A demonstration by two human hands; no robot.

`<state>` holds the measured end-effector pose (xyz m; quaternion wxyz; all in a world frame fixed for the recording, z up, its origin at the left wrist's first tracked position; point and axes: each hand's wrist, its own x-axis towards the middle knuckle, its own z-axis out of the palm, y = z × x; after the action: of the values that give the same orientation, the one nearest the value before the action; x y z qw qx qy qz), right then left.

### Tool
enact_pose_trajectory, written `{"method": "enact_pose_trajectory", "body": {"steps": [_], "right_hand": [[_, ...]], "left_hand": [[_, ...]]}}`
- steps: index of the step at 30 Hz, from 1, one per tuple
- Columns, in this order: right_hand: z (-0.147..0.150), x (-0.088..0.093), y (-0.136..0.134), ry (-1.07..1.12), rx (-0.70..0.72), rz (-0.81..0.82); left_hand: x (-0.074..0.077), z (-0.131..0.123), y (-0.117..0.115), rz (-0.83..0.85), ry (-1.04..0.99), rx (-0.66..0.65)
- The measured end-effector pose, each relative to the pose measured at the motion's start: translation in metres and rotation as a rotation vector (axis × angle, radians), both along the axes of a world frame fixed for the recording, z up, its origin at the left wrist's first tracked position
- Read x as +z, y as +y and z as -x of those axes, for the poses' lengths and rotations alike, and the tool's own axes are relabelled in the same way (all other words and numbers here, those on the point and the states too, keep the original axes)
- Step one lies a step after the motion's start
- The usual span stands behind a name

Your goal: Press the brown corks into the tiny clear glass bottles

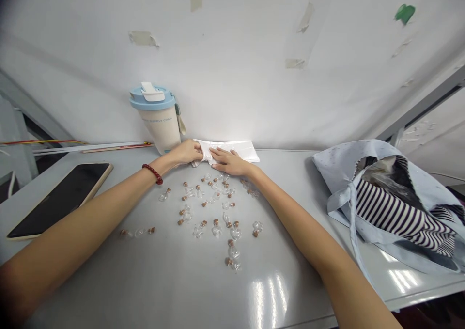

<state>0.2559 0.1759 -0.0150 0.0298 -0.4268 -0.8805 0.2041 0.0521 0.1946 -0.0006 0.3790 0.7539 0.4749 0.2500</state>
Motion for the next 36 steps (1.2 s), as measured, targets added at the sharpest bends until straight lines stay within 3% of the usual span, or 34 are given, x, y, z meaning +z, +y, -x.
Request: {"method": "enact_pose_trajectory", "body": {"steps": [5, 11, 18, 22, 28, 36], "right_hand": [[0.001, 0.001, -0.001, 0.002, -0.008, 0.004], [0.002, 0.001, -0.002, 0.014, -0.042, 0.005], [-0.001, -0.002, 0.002, 0.056, -0.027, -0.005], [-0.004, -0.006, 0.004, 0.161, -0.020, -0.035], [-0.005, -0.008, 0.004, 0.240, -0.036, -0.109], [0.018, -0.009, -0.003, 0.242, -0.055, -0.320]], "left_hand": [[0.001, -0.006, -0.006, 0.048, -0.173, 0.059], [-0.006, -0.009, -0.004, 0.058, -0.209, 0.113], [-0.019, -0.010, 0.000, 0.092, -0.389, 0.367], [-0.020, -0.013, -0.001, 0.110, -0.473, 0.451], [-0.017, -0.018, -0.002, 0.205, -0.526, 0.420], [-0.010, -0.020, -0.007, 0.304, -0.572, 0.313]]}}
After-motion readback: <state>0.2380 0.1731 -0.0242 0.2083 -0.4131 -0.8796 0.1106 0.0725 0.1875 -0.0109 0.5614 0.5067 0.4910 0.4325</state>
